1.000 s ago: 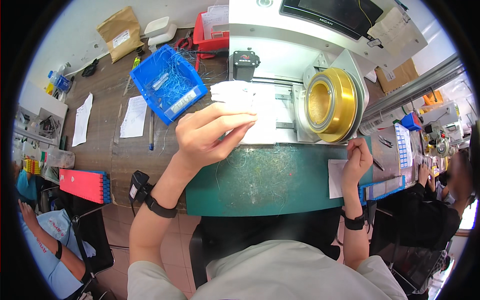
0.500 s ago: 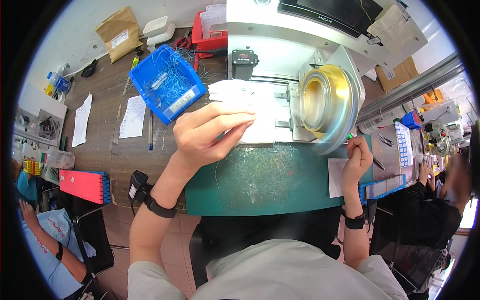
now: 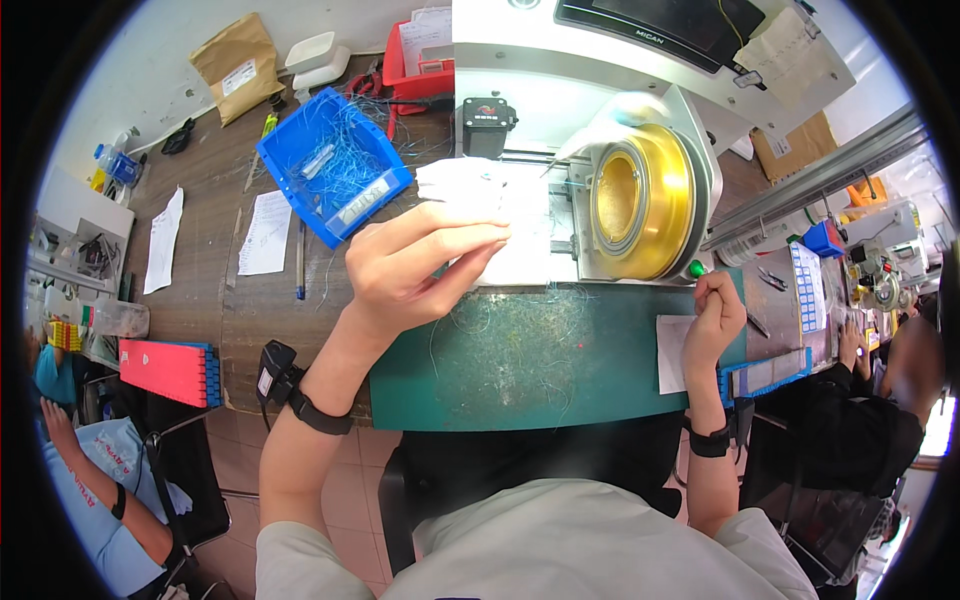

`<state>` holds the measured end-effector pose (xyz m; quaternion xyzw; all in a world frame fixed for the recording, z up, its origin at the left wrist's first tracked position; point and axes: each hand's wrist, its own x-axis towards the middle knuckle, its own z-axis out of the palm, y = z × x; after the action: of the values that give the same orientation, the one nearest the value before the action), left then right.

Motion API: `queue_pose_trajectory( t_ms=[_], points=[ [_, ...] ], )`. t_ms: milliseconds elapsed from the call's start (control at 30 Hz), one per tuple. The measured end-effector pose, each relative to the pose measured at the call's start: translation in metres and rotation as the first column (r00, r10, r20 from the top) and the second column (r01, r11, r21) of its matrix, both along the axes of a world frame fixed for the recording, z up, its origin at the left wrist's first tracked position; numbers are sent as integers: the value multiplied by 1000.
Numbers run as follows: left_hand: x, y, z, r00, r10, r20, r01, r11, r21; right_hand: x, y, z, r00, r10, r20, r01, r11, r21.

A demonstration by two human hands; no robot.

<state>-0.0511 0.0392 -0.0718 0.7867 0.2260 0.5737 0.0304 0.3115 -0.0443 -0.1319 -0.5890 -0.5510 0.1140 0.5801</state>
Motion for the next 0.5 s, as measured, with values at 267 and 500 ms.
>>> queue_pose_trajectory(
  t_ms=[267,500],
  points=[
    [-1,1,-2,1000,1,2,-1,1000,-1,2,0,-2,1000,4,2,-4,1000,1],
    [0,0,-1,1000,2,1,-2,1000,3,2,0,-2,1000,6,-28,-6,1000,7]
  ],
)
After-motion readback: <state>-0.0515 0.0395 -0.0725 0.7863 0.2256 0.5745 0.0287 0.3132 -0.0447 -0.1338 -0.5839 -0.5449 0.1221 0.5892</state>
